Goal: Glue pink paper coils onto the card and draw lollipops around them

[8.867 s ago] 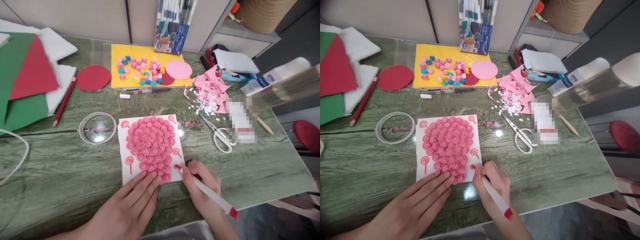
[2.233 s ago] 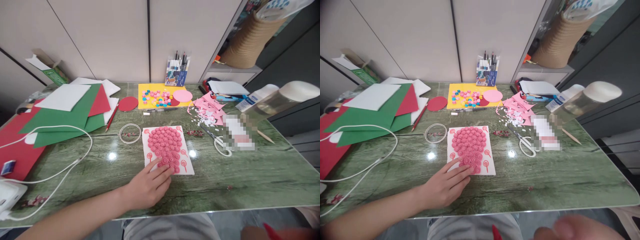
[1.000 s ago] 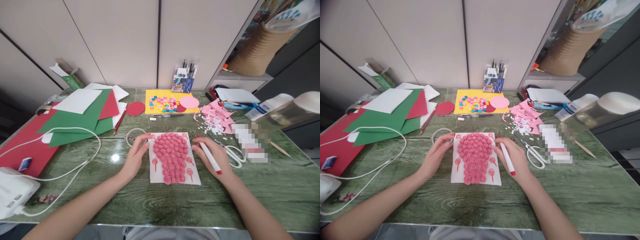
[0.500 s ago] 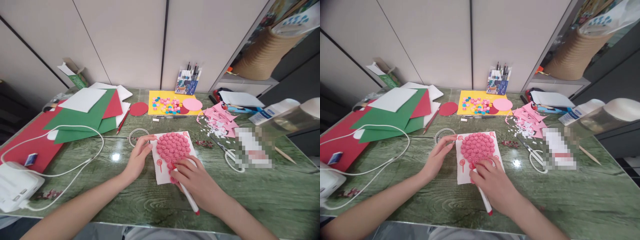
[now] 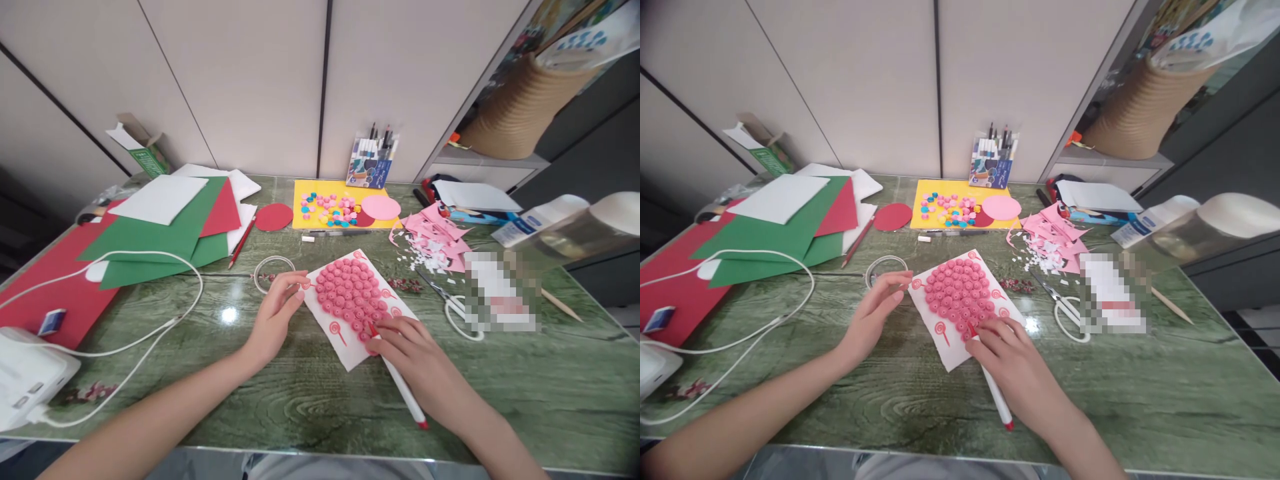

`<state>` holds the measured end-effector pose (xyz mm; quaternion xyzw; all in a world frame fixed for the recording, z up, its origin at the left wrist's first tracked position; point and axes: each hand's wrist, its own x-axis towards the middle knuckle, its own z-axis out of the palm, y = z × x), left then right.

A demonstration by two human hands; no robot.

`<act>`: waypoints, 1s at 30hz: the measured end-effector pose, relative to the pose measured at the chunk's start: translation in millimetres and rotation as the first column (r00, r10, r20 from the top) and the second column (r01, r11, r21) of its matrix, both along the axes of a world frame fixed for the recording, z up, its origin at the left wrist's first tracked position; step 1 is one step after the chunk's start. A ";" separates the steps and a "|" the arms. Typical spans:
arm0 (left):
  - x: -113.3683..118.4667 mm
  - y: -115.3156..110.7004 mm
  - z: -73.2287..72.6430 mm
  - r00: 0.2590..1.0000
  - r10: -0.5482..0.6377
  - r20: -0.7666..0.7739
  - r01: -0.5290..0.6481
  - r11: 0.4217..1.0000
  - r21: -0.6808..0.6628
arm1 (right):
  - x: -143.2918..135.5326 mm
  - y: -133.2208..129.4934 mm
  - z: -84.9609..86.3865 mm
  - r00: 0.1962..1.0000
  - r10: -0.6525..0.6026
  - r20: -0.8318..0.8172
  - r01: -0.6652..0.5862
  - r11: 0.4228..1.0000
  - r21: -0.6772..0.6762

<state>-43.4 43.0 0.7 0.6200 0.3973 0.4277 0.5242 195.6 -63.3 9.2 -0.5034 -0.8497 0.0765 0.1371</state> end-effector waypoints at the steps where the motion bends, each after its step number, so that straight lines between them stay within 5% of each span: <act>1: -0.2 -0.2 0.4 1.000 -0.002 -0.011 0.002 1.000 0.008 | -0.3 -0.8 -2.4 1.000 -0.001 0.002 0.001 1.000 0.013; 10: -3.5 5.4 -4.7 0.982 -0.026 -0.186 0.044 0.995 0.091 | 5.0 -5.0 -7.8 0.999 -0.050 -0.012 0.051 0.995 0.084; 21: -2.2 9.6 -5.3 0.982 -0.042 -0.184 0.060 0.994 0.093 | 31.8 5.8 -23.3 0.971 -0.212 0.108 0.182 0.955 0.233; 30: -3.1 8.2 -5.9 0.982 -0.059 -0.181 0.075 0.993 0.086 | 26.3 11.6 -7.4 0.974 -0.177 0.139 0.128 0.943 0.306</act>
